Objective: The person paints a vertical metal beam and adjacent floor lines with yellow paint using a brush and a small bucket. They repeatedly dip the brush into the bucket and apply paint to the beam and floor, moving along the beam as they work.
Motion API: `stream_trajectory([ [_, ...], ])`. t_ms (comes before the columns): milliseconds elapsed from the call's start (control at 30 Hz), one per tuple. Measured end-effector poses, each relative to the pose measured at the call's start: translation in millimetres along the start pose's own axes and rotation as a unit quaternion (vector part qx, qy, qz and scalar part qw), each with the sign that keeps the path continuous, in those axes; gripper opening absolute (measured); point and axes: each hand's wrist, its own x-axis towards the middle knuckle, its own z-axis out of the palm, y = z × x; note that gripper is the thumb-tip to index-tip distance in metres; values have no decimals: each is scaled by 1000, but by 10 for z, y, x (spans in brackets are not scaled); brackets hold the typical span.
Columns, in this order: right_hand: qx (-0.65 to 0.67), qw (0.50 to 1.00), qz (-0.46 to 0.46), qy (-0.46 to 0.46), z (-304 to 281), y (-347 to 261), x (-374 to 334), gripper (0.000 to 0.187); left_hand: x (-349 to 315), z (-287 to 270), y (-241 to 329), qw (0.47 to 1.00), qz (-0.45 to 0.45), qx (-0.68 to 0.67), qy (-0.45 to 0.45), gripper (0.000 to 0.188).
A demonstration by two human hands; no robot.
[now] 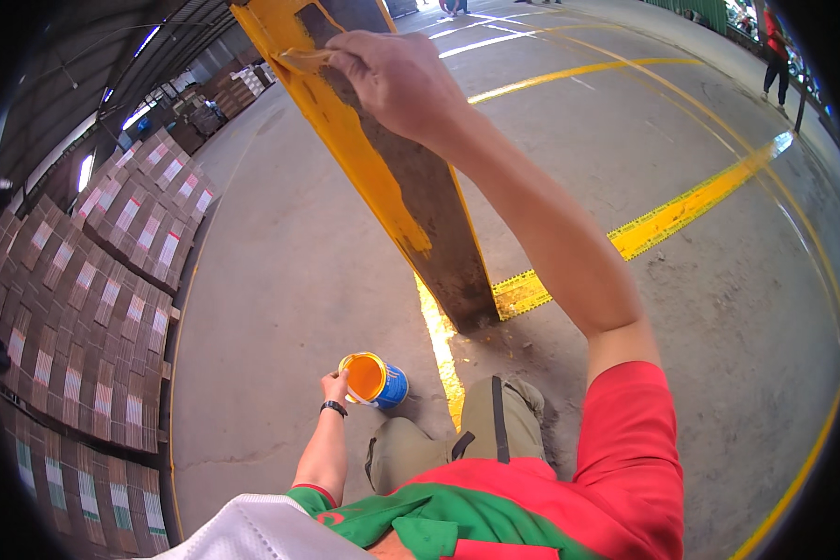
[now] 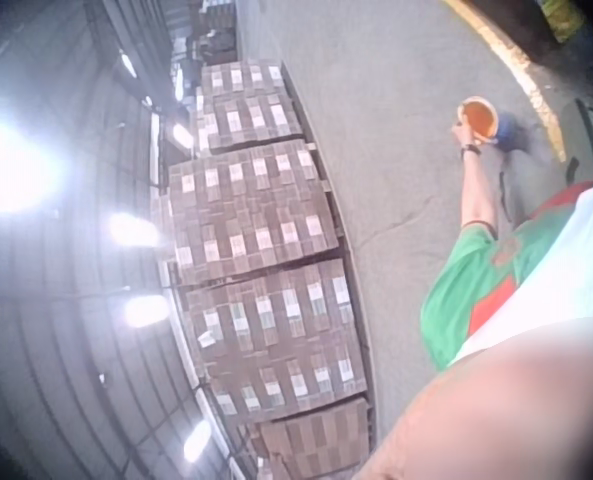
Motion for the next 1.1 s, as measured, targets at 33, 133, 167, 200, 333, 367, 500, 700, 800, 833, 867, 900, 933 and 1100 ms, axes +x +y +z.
stream_trajectory([
  [33, 13, 1000, -1, 23, 6, -3, 9, 22, 5, 0, -6, 1000, 6, -10, 5, 39],
  [133, 5, 996, -49, 75, 0, 23, 93, 22, 27, -5, -15, 1000, 15, 3, 12, 38],
  [167, 2, 993, -56, 101, 24, 27, 117, 21, 30, -10, -12, 999, 4, 27, 18, 38],
  [200, -3, 996, -68, 64, 47, 28, 169, 21, 34, -13, -9, 1000, 17, 11, 11, 38],
  [333, 0, 998, -60, 14, 31, -1, 210, 22, 25, -10, 12, 1000, 20, 6, 4, 38],
  [367, -9, 1000, -25, -11, 3, -9, 220, 22, 17, -5, 15, 1000, 17, 4, 3, 38],
  [500, 14, 997, -45, 57, -51, -103, 317, 17, -8, -6, 66, 999, -4, 30, -11, 40],
  [700, 60, 998, 20, 5, -21, -154, 521, 15, -63, -20, 95, 1000, -3, -4, -6, 38],
  [800, 105, 992, -24, 67, -51, -161, 534, 16, -28, -16, 55, 1000, 1, -11, -20, 40],
  [833, 89, 994, -1, 61, -57, -172, 543, 16, -9, -11, 41, 999, 23, -25, -23, 39],
  [867, 73, 996, 22, 54, -71, -185, 535, 16, 7, -8, 27, 999, 24, -26, -19, 39],
  [900, 56, 998, 12, 39, -67, -204, 538, 16, 21, -9, 13, 1000, -1, -18, -18, 39],
  [933, 40, 999, 2, 24, -70, -219, 538, 16, 30, -12, 5, 999, 24, -27, -18, 39],
  [1100, 61, 998, -2, 18, -20, -223, 523, 17, -6, -6, 37, 999, -12, -27, -18, 37],
])
